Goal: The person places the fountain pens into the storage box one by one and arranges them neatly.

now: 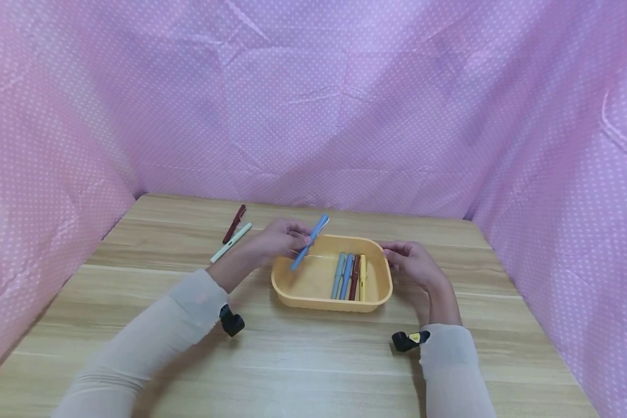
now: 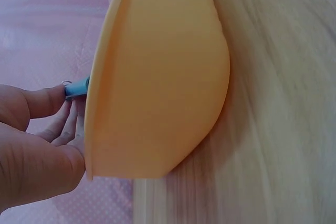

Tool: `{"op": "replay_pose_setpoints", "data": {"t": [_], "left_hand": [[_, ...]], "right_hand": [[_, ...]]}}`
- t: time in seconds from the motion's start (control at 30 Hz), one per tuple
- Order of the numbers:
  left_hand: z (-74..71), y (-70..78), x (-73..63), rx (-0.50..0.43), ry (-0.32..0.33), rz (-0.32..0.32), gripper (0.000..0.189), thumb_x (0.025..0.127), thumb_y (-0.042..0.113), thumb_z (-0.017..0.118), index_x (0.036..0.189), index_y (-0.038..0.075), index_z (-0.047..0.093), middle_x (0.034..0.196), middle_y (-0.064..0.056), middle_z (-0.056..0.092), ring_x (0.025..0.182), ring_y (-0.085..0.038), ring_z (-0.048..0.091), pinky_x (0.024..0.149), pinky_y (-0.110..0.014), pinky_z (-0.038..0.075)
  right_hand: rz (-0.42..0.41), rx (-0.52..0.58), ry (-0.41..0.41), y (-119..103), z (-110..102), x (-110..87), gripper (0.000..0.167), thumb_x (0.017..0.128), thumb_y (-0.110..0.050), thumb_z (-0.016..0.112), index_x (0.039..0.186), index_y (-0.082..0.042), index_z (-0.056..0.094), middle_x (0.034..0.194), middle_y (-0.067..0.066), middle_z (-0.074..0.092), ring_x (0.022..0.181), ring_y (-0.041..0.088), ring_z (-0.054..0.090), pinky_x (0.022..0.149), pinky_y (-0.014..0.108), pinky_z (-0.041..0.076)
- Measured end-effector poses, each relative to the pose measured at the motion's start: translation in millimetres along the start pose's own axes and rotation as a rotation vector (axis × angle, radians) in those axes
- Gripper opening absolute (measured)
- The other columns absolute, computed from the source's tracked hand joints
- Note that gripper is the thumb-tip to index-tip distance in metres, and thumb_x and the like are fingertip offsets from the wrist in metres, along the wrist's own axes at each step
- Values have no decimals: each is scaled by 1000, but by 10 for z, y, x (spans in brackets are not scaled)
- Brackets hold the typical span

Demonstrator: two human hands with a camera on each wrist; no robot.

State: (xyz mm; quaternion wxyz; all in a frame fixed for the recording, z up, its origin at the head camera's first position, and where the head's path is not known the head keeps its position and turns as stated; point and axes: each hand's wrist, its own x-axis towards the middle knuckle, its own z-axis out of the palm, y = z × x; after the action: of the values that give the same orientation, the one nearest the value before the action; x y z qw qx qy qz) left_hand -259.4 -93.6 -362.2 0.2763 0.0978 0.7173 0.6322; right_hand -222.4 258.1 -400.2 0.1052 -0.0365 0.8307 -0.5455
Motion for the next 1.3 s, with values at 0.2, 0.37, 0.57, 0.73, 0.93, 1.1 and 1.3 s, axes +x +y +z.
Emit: {"op": "replay_pose_setpoints", "data": {"t": [0.2,0.37,0.57,0.73,0.93,1.1,1.3], "left_hand": [[108,4,46,-16,-7,-27,32,103,2,57,134,-4,57,133,-31,58,121,-45,60,97,-47,57],[170,-44,113,-1,-29,-35,31,103,3,58,133,-3,58,131,-30,59,119,-43,61,91,-42,60],[257,-101,163,30,-58,-56,27,103,3,58,128,-3,61,126,-27,62,112,-38,64,87,-40,61],[328,-144,179,42,-55,-76,27,101,4,61,127,-2,63,123,-25,64,106,-31,66,85,-39,62],[398,-220,210,47,-61,-98,29,100,4,62,128,-2,62,118,-21,66,100,-27,67,83,-39,62],[463,-291,249,50,-82,-110,30,100,0,60,129,-6,60,106,-18,66,89,-24,66,75,-37,63],[528,-349,268,67,-97,-165,35,100,-2,58,134,-8,55,98,-17,67,79,-23,66,67,-34,62]], "right_hand": [[-18,-2,-4,-5,11,7,37,105,-13,57,135,8,60,119,23,69,94,14,67,83,27,58],[-11,-3,3,-3,14,8,36,105,-13,58,134,8,61,118,21,70,94,13,67,82,26,58],[-13,3,2,-3,14,6,35,105,-13,57,134,7,61,119,19,70,94,14,67,82,26,58],[-18,9,0,6,15,10,36,105,-13,58,134,7,61,119,19,70,94,13,67,82,26,58],[-21,8,3,9,17,13,36,105,-13,58,134,8,61,116,19,71,91,13,67,80,27,59],[-22,9,0,4,12,11,35,104,-13,59,133,8,61,116,19,71,90,14,66,79,27,58],[-20,12,-6,2,10,5,36,105,-13,58,134,8,61,119,20,70,92,14,67,81,27,58]]}}
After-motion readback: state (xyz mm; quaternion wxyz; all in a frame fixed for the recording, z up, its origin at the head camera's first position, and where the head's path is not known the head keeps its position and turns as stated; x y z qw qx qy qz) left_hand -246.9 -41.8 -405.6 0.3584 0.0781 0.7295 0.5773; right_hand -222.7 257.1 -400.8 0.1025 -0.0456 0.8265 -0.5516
